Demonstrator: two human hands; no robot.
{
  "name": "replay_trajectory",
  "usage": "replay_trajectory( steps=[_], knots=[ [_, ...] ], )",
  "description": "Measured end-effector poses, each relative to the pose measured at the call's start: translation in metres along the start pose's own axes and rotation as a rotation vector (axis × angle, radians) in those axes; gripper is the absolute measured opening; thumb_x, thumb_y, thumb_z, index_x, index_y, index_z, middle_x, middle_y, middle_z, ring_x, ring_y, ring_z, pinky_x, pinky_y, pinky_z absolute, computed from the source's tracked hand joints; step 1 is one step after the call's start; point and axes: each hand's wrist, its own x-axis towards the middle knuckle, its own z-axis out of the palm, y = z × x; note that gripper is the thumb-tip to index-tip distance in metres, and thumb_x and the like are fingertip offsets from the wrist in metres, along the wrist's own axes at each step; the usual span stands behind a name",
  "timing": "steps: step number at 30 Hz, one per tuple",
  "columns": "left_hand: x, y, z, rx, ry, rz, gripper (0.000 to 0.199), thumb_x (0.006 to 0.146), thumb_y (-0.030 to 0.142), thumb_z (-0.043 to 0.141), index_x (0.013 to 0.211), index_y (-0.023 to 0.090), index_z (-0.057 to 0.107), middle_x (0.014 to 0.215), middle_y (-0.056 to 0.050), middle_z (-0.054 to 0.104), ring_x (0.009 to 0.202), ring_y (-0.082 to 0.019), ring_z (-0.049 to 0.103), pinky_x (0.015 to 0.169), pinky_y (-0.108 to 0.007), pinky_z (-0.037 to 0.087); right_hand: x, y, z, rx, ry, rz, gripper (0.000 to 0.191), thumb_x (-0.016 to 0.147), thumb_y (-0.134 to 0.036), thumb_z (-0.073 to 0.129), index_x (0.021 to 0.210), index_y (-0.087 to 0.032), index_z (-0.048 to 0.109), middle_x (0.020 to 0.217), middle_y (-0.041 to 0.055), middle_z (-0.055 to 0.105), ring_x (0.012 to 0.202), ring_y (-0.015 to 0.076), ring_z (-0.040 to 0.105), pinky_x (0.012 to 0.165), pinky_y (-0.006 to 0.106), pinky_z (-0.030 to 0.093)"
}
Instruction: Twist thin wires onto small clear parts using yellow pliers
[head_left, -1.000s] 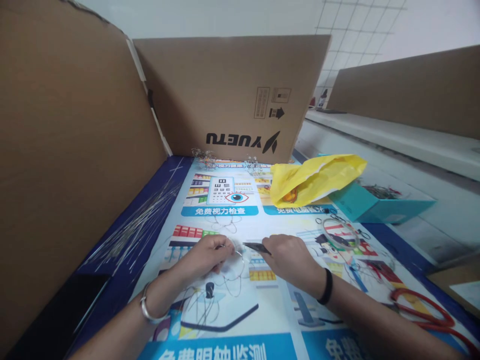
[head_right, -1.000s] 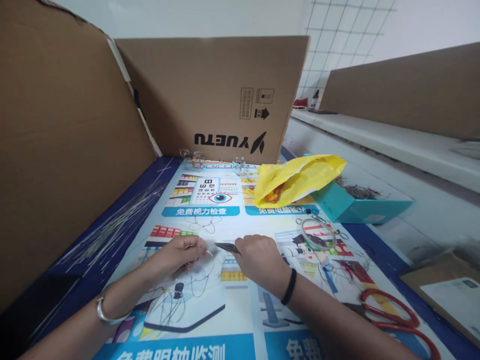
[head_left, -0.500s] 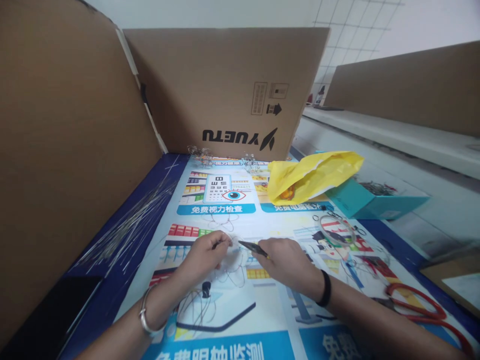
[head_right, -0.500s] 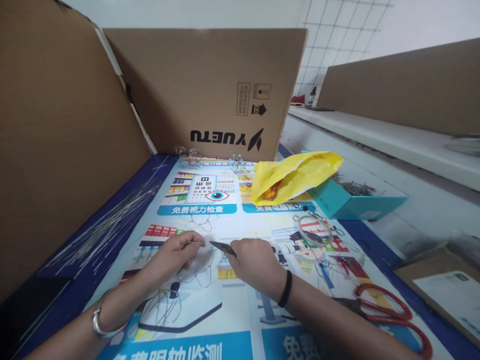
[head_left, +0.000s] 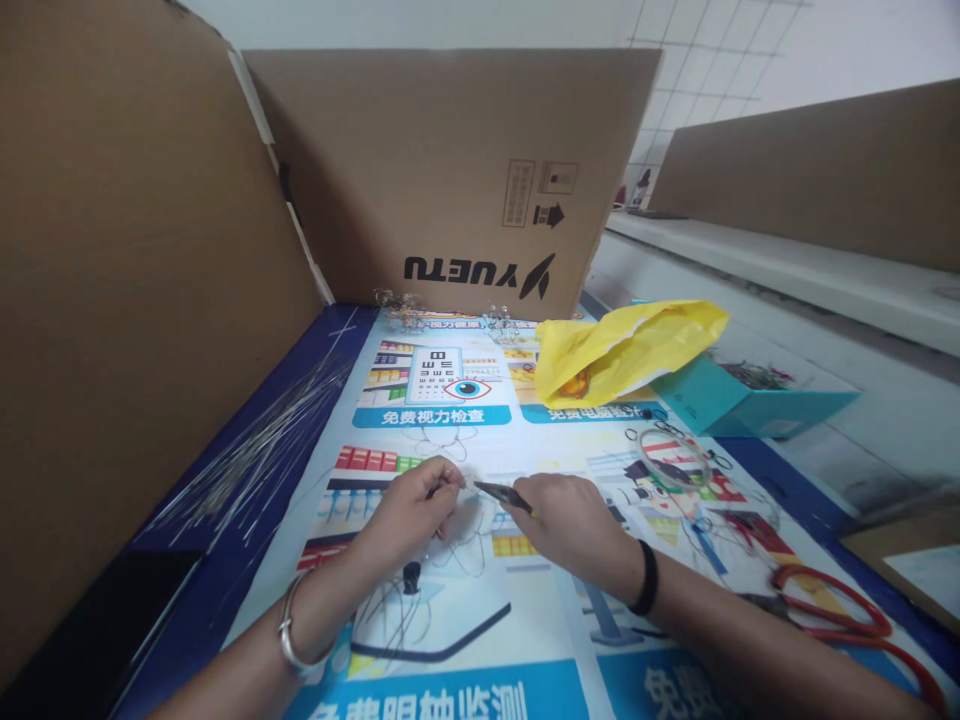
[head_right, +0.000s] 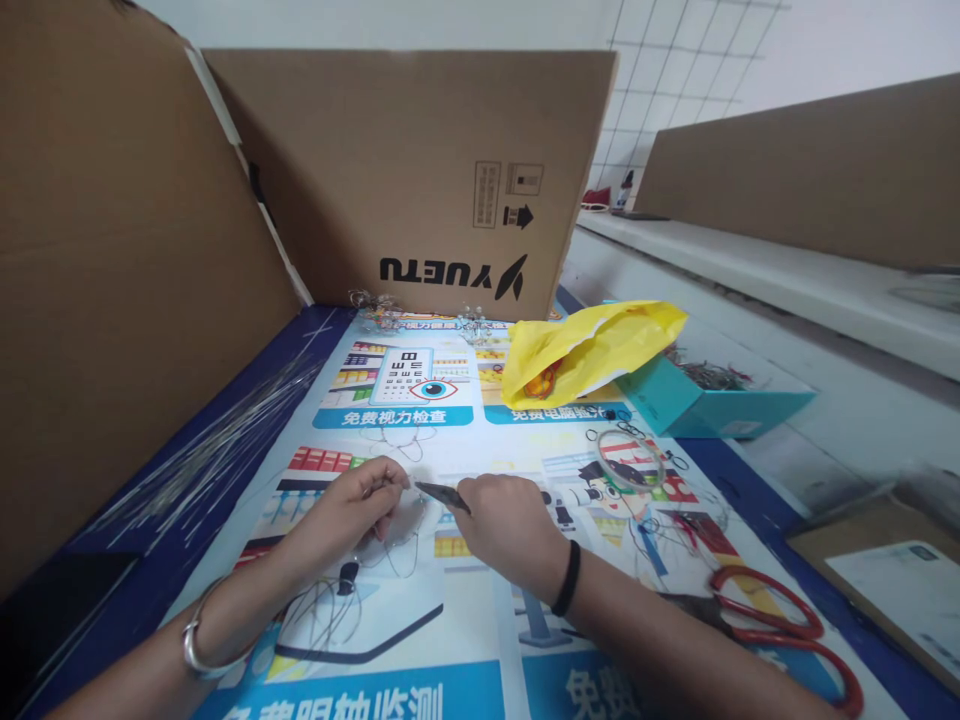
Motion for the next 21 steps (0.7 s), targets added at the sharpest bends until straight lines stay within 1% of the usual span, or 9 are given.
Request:
replay_trajectory(
  steps=[4,7,9,11,13,16,21],
  knots=[
    [0.000,0.000,0.000,0.016,-0.027,-0.008,0.011,0.076,0.015,0.041,0.081,0.020,0.050,0.059,0.005,0.051,0.046,-0.008,0.050,0.046,-0.018,0.035,0.001,-0.001,0.002,0.029,-0.002,0.002,0.025,0.086,-0.036,0.042,0.075,-0.021,0.059,0.071,0.0021,0.066,0.063,0.0164,0.059,0.050,0.024,0.022],
    [-0.001,0.006,-0.002,-0.016,-0.061,-0.015,0.015,0.078,0.021,0.045,0.092,0.021,0.049,0.068,0.004,0.053,0.051,-0.009,0.053,0.047,-0.020,0.036,0.001,-0.001,0.001,0.032,0.000,-0.007,0.025,0.086,-0.036,0.042,0.076,-0.021,0.059,0.071,0.0019,0.066,0.063,0.0163,0.059,0.050,0.024,0.022],
    [-0.002,0.011,-0.005,-0.038,-0.109,-0.006,0.018,0.078,0.025,0.048,0.096,0.021,0.049,0.073,0.003,0.052,0.056,-0.010,0.054,0.050,-0.021,0.038,0.001,0.000,0.000,0.026,0.003,-0.012,0.025,0.086,-0.035,0.042,0.075,-0.021,0.059,0.071,0.0018,0.066,0.063,0.0163,0.059,0.050,0.024,0.022],
    [-0.002,0.016,-0.009,-0.033,-0.165,0.024,0.016,0.078,0.025,0.049,0.092,0.019,0.051,0.076,0.002,0.053,0.062,-0.012,0.054,0.054,-0.022,0.040,0.000,0.000,-0.001,0.017,0.005,-0.013,0.024,0.086,-0.035,0.042,0.075,-0.020,0.059,0.070,0.0019,0.065,0.063,0.0162,0.059,0.050,0.025,0.022],
    [-0.002,0.019,-0.014,-0.005,-0.198,0.061,0.011,0.076,0.021,0.050,0.086,0.018,0.053,0.081,0.000,0.054,0.070,-0.013,0.053,0.060,-0.023,0.040,0.000,0.001,-0.002,0.008,0.009,-0.014,0.025,0.086,-0.035,0.043,0.075,-0.020,0.059,0.070,0.0023,0.065,0.063,0.0163,0.059,0.050,0.025,0.021],
    [-0.001,0.022,-0.017,0.064,-0.166,0.077,0.009,0.074,0.017,0.049,0.080,0.017,0.055,0.076,0.001,0.054,0.071,-0.012,0.050,0.062,-0.023,0.038,-0.001,0.001,-0.003,0.000,0.020,-0.016,0.024,0.086,-0.035,0.044,0.075,-0.020,0.059,0.071,0.0028,0.066,0.064,0.0165,0.060,0.050,0.025,0.022],
    [0.000,0.021,-0.016,0.146,-0.102,0.078,0.003,0.072,0.016,0.050,0.073,0.016,0.053,0.066,0.003,0.049,0.062,-0.010,0.043,0.056,-0.022,0.032,-0.001,-0.002,-0.001,-0.001,0.020,-0.022,0.023,0.085,-0.034,0.044,0.074,-0.019,0.059,0.071,0.0028,0.066,0.063,0.0165,0.059,0.050,0.025,0.022]
  ],
)
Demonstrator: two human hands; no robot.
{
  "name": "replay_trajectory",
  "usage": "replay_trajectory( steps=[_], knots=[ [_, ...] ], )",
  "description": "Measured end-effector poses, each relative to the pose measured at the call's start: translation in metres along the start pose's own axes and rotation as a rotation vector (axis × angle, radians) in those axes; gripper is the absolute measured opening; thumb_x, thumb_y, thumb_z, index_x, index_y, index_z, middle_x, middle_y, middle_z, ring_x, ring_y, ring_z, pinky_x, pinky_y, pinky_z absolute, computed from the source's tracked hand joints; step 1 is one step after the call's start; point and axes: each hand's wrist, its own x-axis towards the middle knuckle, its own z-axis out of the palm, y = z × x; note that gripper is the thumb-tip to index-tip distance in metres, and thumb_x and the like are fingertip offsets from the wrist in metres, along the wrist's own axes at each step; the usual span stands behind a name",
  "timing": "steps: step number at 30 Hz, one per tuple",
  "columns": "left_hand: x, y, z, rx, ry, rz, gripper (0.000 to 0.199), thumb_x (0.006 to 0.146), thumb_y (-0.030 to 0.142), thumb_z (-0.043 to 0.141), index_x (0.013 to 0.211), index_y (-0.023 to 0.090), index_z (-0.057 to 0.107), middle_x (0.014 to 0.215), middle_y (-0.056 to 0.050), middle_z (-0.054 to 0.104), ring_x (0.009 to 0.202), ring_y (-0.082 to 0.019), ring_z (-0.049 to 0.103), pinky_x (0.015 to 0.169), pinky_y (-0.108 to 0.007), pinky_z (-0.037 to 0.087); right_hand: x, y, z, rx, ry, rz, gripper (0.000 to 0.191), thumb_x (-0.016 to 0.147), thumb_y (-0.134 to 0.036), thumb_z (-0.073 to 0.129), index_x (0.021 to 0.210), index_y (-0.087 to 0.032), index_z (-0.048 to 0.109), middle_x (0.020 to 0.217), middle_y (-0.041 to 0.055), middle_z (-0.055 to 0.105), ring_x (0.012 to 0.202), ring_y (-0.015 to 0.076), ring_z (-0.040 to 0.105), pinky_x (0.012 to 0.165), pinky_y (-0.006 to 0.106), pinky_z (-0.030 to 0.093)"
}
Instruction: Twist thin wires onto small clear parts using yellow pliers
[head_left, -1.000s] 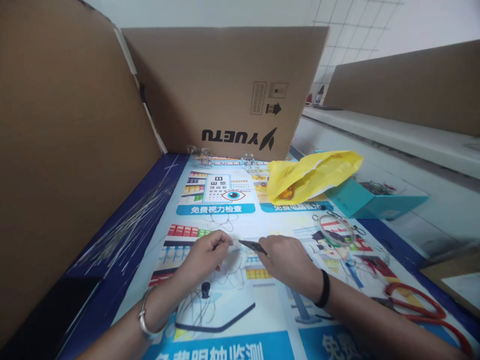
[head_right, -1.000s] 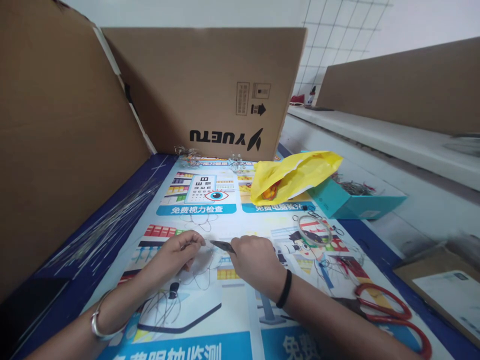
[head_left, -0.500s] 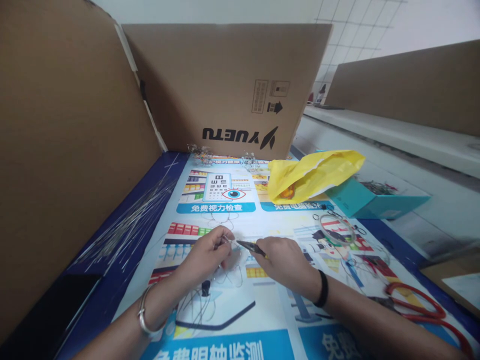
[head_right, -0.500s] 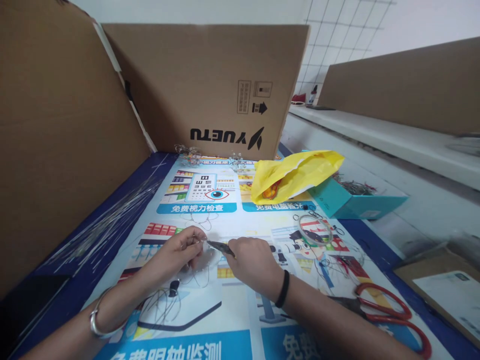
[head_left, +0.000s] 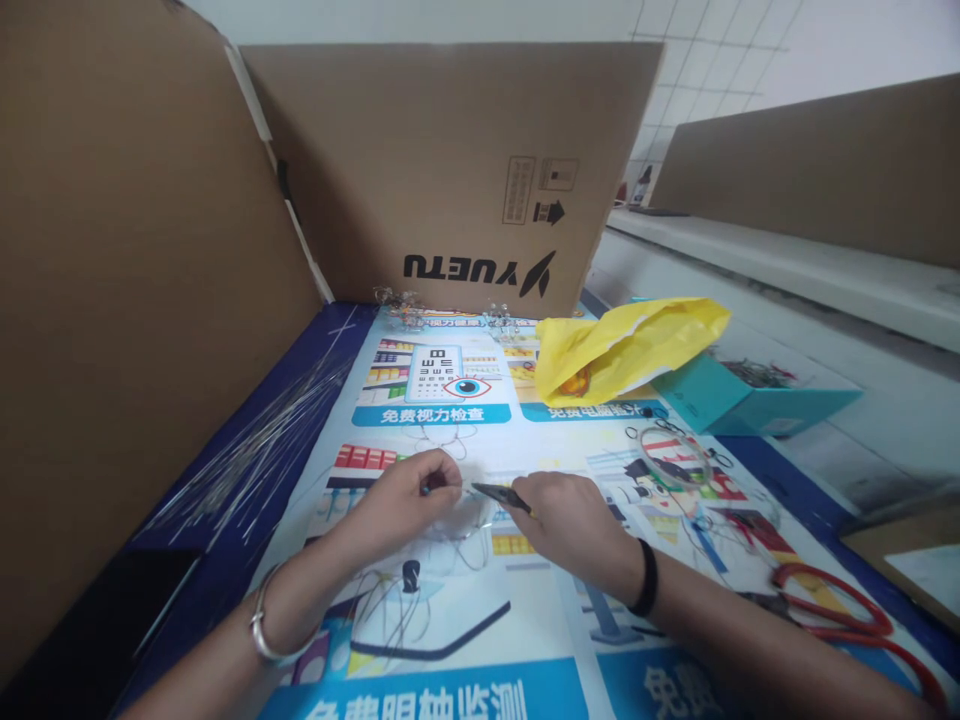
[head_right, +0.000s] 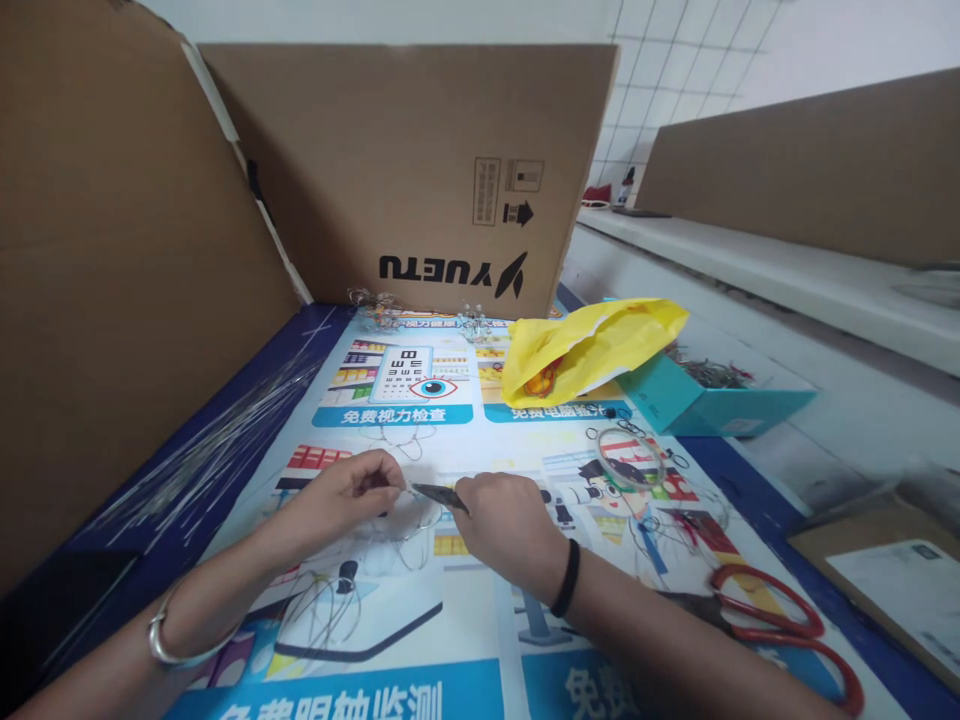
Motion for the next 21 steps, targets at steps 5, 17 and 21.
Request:
replay_trajectory(
  steps=[5,17,21],
  knots=[
    [-0.001,-0.004,0.005,0.001,0.002,0.014,0.005,0.072,0.014,0.049,0.068,0.017,0.050,0.063,0.005,0.044,0.057,-0.008,0.037,0.053,-0.020,0.030,0.000,0.000,0.001,-0.003,-0.005,0.002,0.022,0.085,-0.033,0.044,0.074,-0.020,0.059,0.071,0.0024,0.066,0.063,0.0160,0.059,0.051,0.024,0.023],
    [0.001,-0.009,0.007,-0.073,-0.049,-0.030,0.007,0.075,0.021,0.047,0.075,0.017,0.054,0.063,0.003,0.050,0.056,-0.010,0.048,0.055,-0.022,0.036,0.000,-0.001,-0.003,-0.009,-0.041,-0.007,0.022,0.087,-0.032,0.043,0.078,-0.019,0.059,0.075,0.0034,0.065,0.068,0.0157,0.059,0.055,0.024,0.029],
    [0.000,-0.008,0.006,-0.080,-0.057,-0.077,0.012,0.076,0.023,0.046,0.078,0.017,0.056,0.061,0.003,0.052,0.053,-0.010,0.048,0.053,-0.022,0.036,0.000,0.000,-0.004,-0.024,-0.036,-0.010,0.023,0.087,-0.033,0.043,0.078,-0.019,0.059,0.074,0.0035,0.065,0.068,0.0158,0.059,0.054,0.024,0.029]
  ],
)
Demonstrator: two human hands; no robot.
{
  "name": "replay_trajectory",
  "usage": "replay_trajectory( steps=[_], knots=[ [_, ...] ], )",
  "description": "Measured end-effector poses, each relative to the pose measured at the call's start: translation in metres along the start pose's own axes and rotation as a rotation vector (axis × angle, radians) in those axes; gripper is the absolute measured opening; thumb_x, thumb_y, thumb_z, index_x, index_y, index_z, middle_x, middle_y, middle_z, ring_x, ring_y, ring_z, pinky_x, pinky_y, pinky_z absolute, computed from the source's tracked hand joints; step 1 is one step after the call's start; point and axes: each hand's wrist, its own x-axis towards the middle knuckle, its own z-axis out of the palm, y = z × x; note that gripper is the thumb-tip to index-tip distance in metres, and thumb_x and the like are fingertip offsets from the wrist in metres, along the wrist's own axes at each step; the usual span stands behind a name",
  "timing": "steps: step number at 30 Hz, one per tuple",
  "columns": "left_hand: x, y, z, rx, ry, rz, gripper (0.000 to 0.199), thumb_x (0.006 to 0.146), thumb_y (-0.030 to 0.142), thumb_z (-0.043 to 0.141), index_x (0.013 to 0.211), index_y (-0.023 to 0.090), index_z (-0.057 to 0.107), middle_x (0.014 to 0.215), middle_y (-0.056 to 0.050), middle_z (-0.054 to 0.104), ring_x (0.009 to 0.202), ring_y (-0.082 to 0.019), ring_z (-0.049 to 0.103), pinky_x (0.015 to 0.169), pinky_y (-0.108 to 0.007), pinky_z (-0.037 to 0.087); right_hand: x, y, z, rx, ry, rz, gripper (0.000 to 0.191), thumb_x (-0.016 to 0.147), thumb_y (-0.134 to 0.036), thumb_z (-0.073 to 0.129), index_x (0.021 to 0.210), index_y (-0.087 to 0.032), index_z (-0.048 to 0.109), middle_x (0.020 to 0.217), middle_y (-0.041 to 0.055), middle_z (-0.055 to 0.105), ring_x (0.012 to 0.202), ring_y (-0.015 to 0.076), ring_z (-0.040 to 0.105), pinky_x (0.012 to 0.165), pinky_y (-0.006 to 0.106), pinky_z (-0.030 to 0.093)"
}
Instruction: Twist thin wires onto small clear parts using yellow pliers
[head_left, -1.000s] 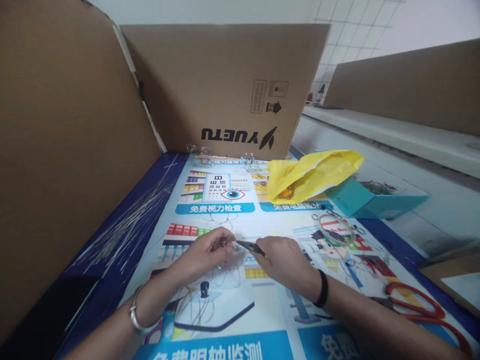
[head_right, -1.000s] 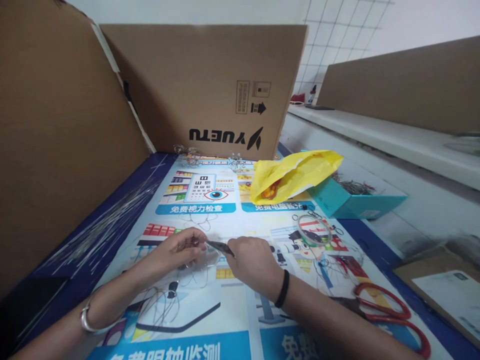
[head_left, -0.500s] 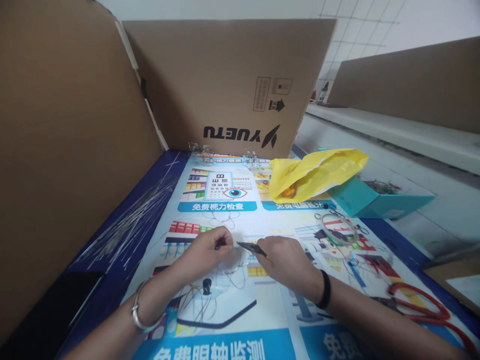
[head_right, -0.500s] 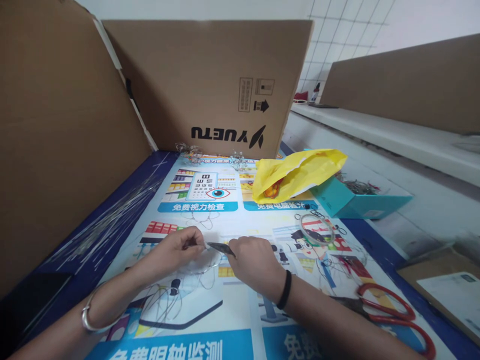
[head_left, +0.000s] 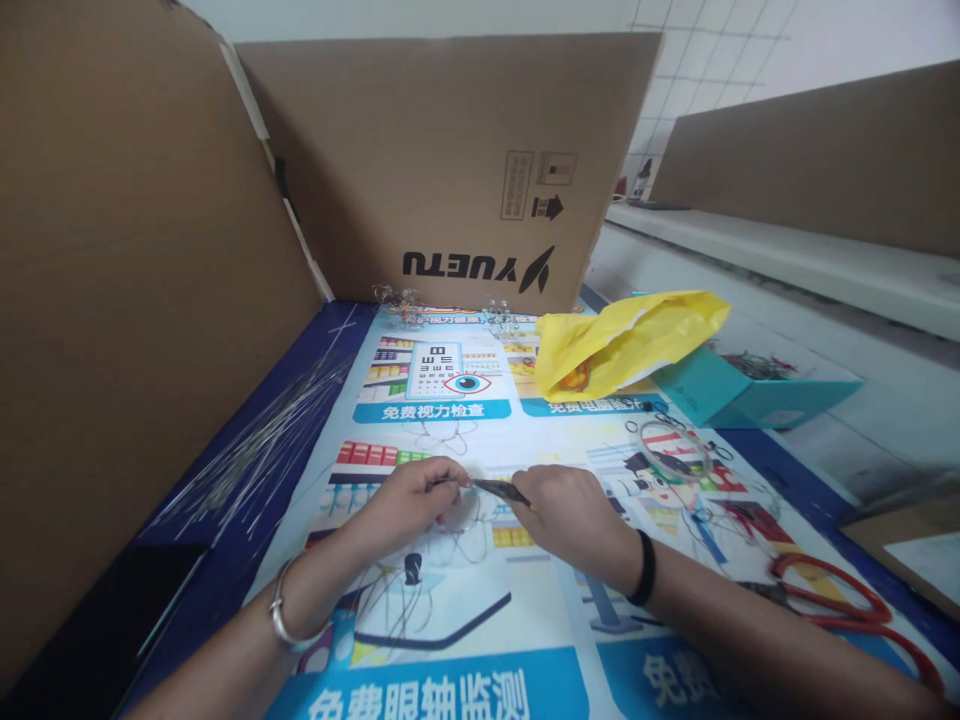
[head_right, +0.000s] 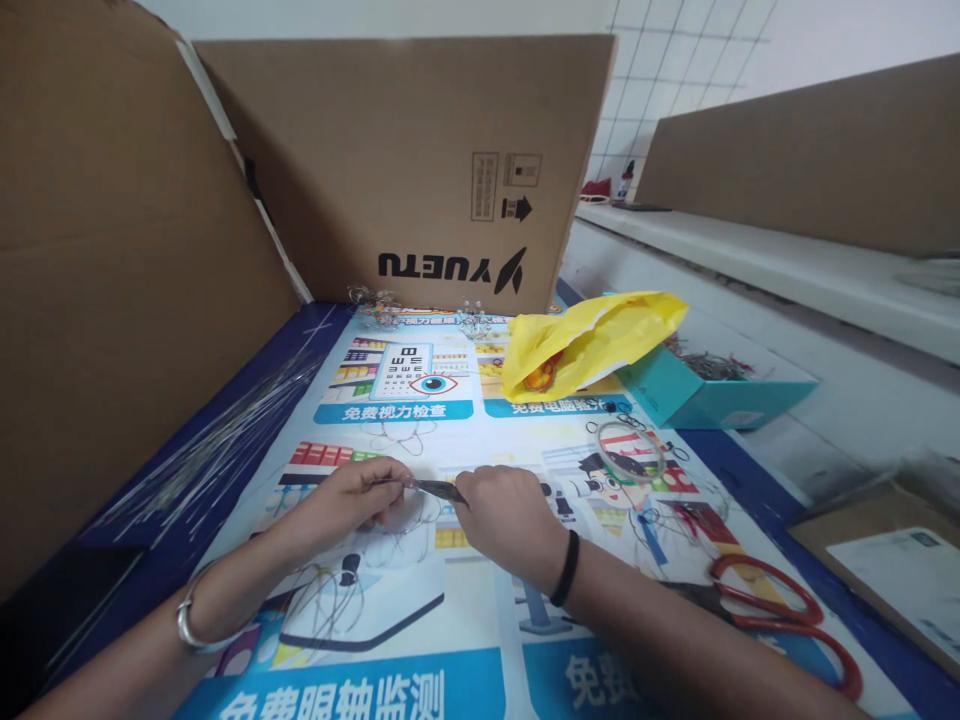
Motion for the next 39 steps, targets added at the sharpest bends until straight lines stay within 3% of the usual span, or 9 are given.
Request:
replay_trajectory(
  steps=[12,19,22,30,39],
  knots=[
    [-0.002,0.008,0.002,0.053,0.029,0.014,0.016,0.076,0.027,0.048,0.069,0.016,0.058,0.051,0.004,0.049,0.047,-0.009,0.041,0.049,-0.020,0.032,-0.001,0.000,0.002,-0.010,0.033,-0.019,0.020,0.085,-0.030,0.045,0.076,-0.020,0.058,0.073,0.0023,0.064,0.065,0.0147,0.056,0.053,0.025,0.024],
    [-0.004,0.010,0.004,0.061,0.019,-0.028,0.018,0.076,0.029,0.048,0.066,0.016,0.058,0.047,0.005,0.048,0.042,-0.008,0.039,0.043,-0.019,0.027,-0.003,0.002,0.004,-0.131,0.204,-0.103,0.016,0.081,-0.015,0.044,0.074,-0.017,0.058,0.070,0.0057,0.059,0.067,0.0166,0.051,0.059,0.029,0.024],
    [-0.004,0.008,0.006,0.075,-0.001,-0.033,0.018,0.077,0.028,0.048,0.068,0.017,0.058,0.046,0.005,0.049,0.040,-0.008,0.039,0.043,-0.019,0.028,-0.002,0.003,0.004,-0.127,0.191,-0.093,0.015,0.080,-0.016,0.045,0.073,-0.017,0.057,0.070,0.0053,0.059,0.067,0.0165,0.051,0.058,0.028,0.024],
    [-0.004,0.007,0.011,0.277,0.192,0.078,0.021,0.078,0.025,0.045,0.063,0.019,0.058,0.048,0.004,0.052,0.051,-0.012,0.048,0.052,-0.021,0.033,-0.002,-0.001,-0.002,-0.037,0.086,-0.044,0.016,0.083,-0.026,0.047,0.073,-0.019,0.058,0.070,0.0026,0.061,0.065,0.0146,0.053,0.054,0.026,0.023],
    [-0.003,0.003,0.016,-0.014,0.157,-0.100,0.019,0.078,0.032,0.048,0.064,0.019,0.050,0.040,0.007,0.046,0.036,-0.009,0.044,0.040,-0.018,0.031,-0.002,0.001,0.001,-0.112,0.150,-0.074,0.011,0.079,-0.017,0.047,0.075,-0.017,0.057,0.072,0.0056,0.060,0.068,0.0161,0.051,0.058,0.028,0.024]
  ],
)
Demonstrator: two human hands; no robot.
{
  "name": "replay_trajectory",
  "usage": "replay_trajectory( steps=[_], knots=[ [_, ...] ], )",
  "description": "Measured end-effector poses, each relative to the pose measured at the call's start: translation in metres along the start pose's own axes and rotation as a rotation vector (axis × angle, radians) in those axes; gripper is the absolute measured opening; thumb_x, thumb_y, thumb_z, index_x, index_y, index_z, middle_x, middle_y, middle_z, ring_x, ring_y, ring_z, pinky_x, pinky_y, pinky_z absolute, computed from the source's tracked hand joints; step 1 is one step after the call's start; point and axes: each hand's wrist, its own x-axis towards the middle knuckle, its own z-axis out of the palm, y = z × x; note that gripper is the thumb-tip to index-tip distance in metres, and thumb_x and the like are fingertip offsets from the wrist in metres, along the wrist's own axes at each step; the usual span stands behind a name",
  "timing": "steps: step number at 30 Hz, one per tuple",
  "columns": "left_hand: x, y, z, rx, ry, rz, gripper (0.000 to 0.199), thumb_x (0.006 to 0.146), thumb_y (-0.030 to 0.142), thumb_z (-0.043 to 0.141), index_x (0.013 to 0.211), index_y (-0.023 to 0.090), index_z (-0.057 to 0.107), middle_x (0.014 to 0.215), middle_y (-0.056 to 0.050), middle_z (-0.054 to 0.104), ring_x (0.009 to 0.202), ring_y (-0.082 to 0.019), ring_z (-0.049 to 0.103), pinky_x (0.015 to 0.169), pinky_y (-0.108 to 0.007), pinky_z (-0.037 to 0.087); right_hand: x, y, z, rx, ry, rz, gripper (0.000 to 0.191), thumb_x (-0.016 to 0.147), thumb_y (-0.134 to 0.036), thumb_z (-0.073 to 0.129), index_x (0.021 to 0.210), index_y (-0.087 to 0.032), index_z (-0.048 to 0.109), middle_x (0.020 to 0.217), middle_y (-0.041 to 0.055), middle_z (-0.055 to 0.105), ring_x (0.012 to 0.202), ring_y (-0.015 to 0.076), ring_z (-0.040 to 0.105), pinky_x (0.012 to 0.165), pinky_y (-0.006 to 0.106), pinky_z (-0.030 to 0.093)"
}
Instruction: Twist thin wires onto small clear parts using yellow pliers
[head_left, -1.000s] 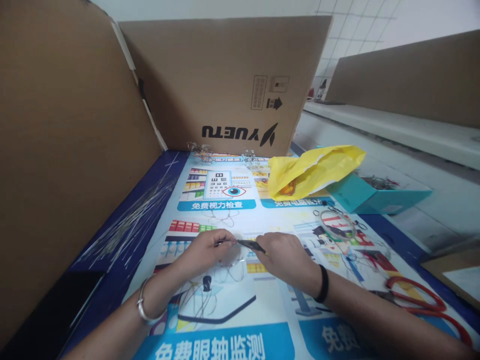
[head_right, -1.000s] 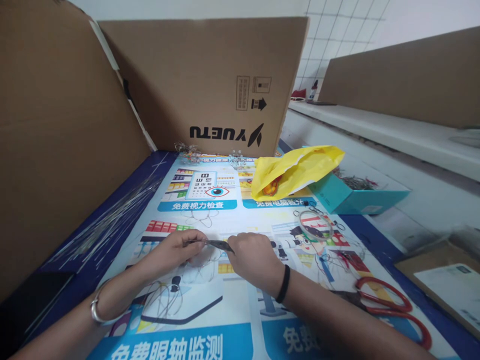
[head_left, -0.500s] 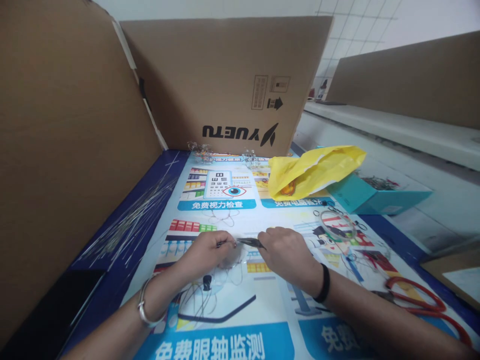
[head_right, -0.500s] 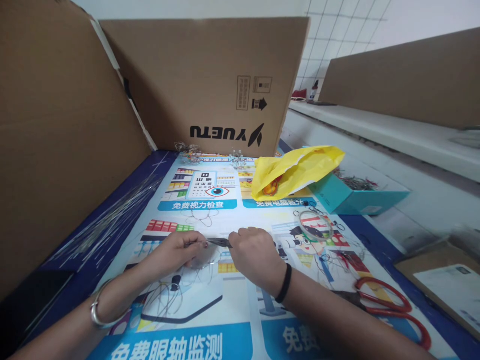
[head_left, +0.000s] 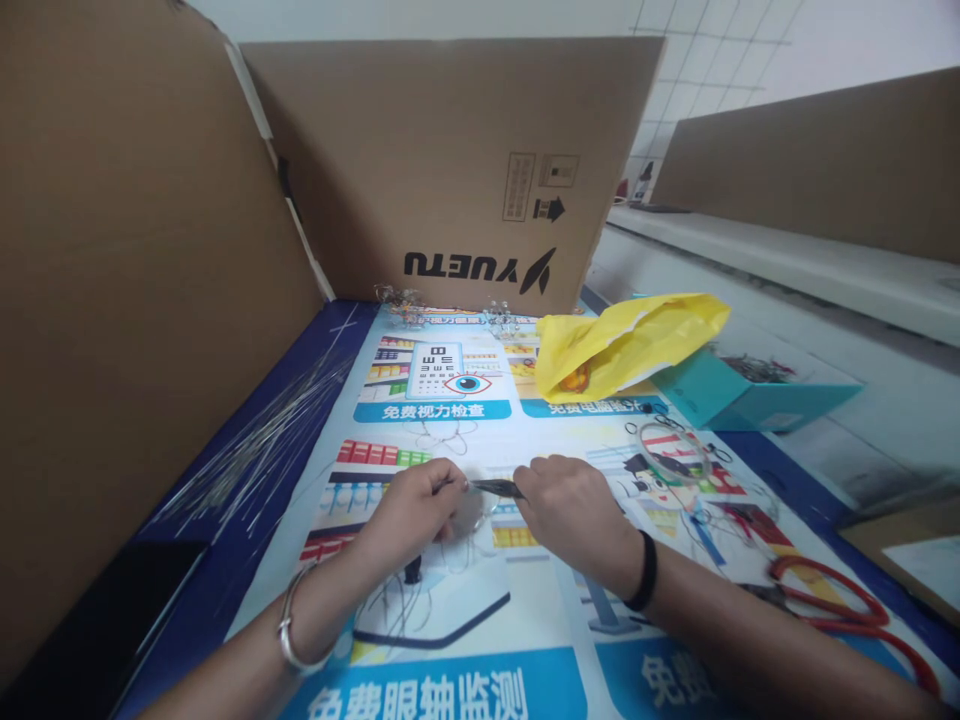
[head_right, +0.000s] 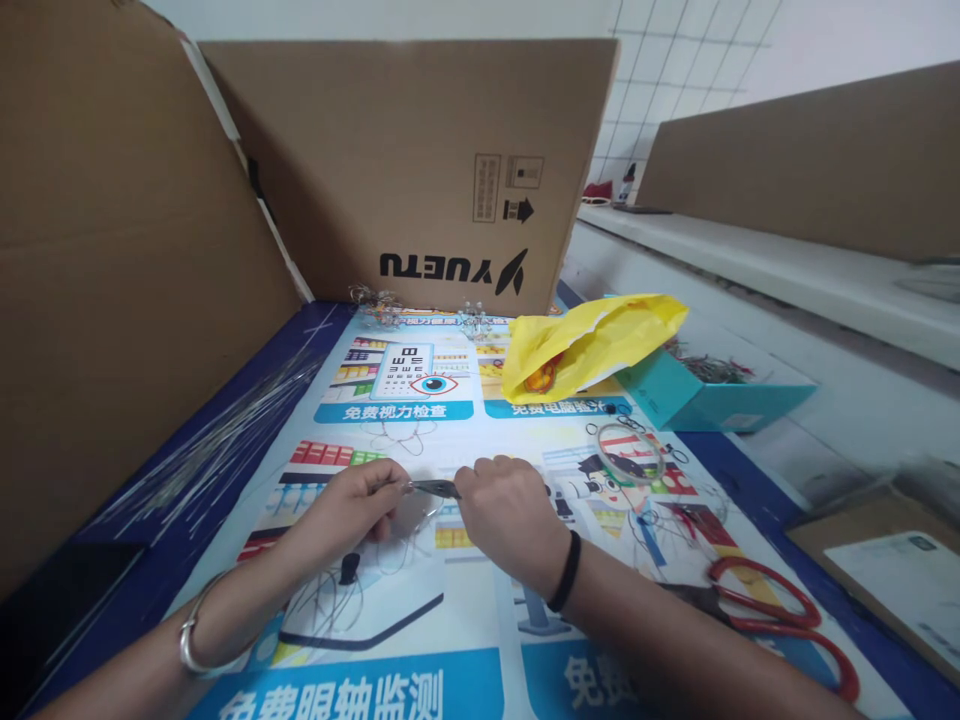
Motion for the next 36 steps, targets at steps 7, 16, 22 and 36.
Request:
replay_trajectory(
  steps=[7,16,22,36],
  knots=[
    [0.000,-0.003,0.006,-0.130,-0.037,-0.049,0.016,0.079,0.031,0.046,0.069,0.019,0.046,0.047,0.005,0.051,0.038,-0.009,0.048,0.038,-0.018,0.035,0.002,-0.002,0.003,0.041,-0.039,0.055,0.016,0.083,-0.023,0.046,0.073,-0.018,0.058,0.070,0.0039,0.061,0.068,0.0155,0.054,0.056,0.027,0.025],
    [0.001,-0.008,0.004,-0.049,-0.022,-0.001,0.014,0.078,0.031,0.048,0.072,0.019,0.052,0.047,0.007,0.047,0.039,-0.009,0.047,0.038,-0.018,0.033,0.004,-0.001,0.002,0.128,-0.138,0.097,0.023,0.086,-0.034,0.044,0.076,-0.021,0.059,0.074,0.0013,0.065,0.067,0.0153,0.058,0.053,0.024,0.025],
    [-0.002,0.002,0.004,0.006,-0.032,0.025,0.016,0.077,0.028,0.047,0.070,0.017,0.056,0.047,0.007,0.046,0.039,-0.008,0.046,0.041,-0.018,0.032,0.004,-0.001,-0.001,0.189,-0.190,0.117,0.028,0.087,-0.037,0.040,0.076,-0.022,0.060,0.074,0.0013,0.067,0.066,0.0149,0.059,0.053,0.024,0.025],
    [0.002,-0.001,0.000,-0.003,-0.060,-0.015,0.014,0.072,0.027,0.047,0.065,0.017,0.053,0.044,0.008,0.038,0.036,-0.007,0.035,0.037,-0.019,0.028,0.000,-0.002,0.005,0.140,-0.085,0.033,0.018,0.082,-0.032,0.047,0.073,-0.020,0.058,0.070,0.0017,0.062,0.065,0.0151,0.052,0.054,0.026,0.020]
  ],
)
